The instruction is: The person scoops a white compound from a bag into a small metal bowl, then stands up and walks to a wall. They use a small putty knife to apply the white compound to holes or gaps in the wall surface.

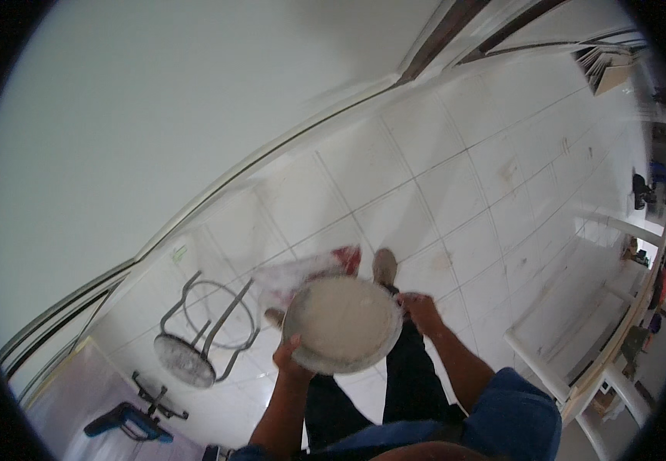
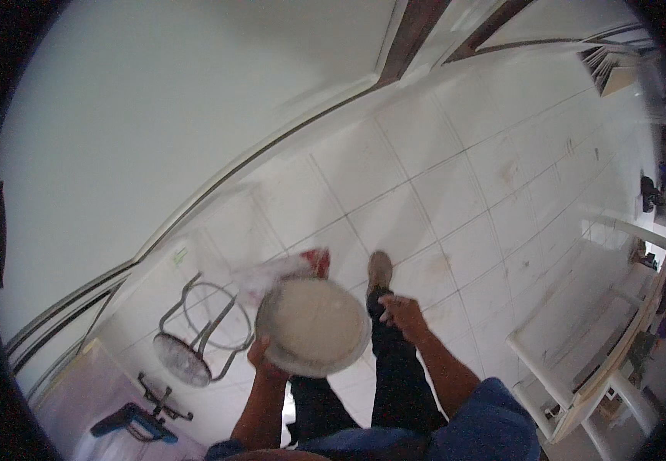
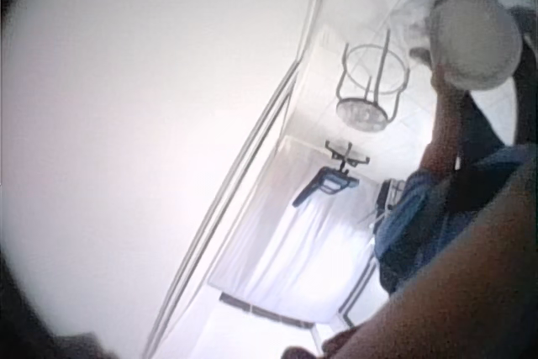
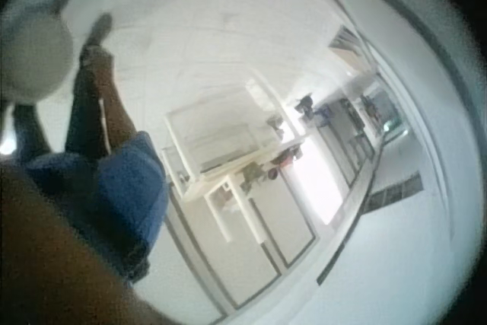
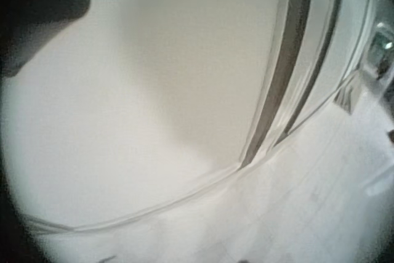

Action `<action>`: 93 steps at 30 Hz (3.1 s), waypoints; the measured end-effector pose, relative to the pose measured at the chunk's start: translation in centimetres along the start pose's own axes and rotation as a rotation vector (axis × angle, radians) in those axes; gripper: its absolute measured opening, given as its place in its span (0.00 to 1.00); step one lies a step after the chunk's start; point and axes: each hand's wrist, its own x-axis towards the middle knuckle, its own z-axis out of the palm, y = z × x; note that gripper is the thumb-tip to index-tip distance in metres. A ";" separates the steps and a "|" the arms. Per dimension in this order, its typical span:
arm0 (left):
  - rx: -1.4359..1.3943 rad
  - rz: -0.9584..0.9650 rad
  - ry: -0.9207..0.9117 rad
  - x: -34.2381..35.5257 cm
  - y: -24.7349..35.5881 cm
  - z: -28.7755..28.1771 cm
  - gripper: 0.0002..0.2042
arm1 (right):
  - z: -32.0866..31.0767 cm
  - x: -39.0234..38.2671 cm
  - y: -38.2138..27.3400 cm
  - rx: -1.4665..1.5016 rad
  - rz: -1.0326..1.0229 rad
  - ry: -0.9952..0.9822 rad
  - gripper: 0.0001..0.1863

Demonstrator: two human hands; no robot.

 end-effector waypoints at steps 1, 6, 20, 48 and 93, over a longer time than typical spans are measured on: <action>0.015 0.032 -0.001 -0.3 0.3 0.6 0.38 | -0.7 -0.8 -1.0 -0.075 -0.115 0.003 0.15; -0.011 0.031 -0.101 -2.7 5.5 4.8 0.30 | 0.8 -5.9 -9.7 0.029 -0.293 0.030 0.17; -0.222 0.086 -0.241 -19.4 19.7 2.1 0.34 | 20.4 -25.3 -19.3 0.465 -0.598 -0.433 0.24; -0.027 0.271 -0.539 -28.5 25.1 -3.1 0.32 | 28.8 -29.8 -19.5 0.218 -0.848 -0.854 0.17; -0.235 0.364 -0.449 -29.8 23.7 0.0 0.28 | 17.0 -36.4 -19.3 1.053 -1.011 -0.746 0.20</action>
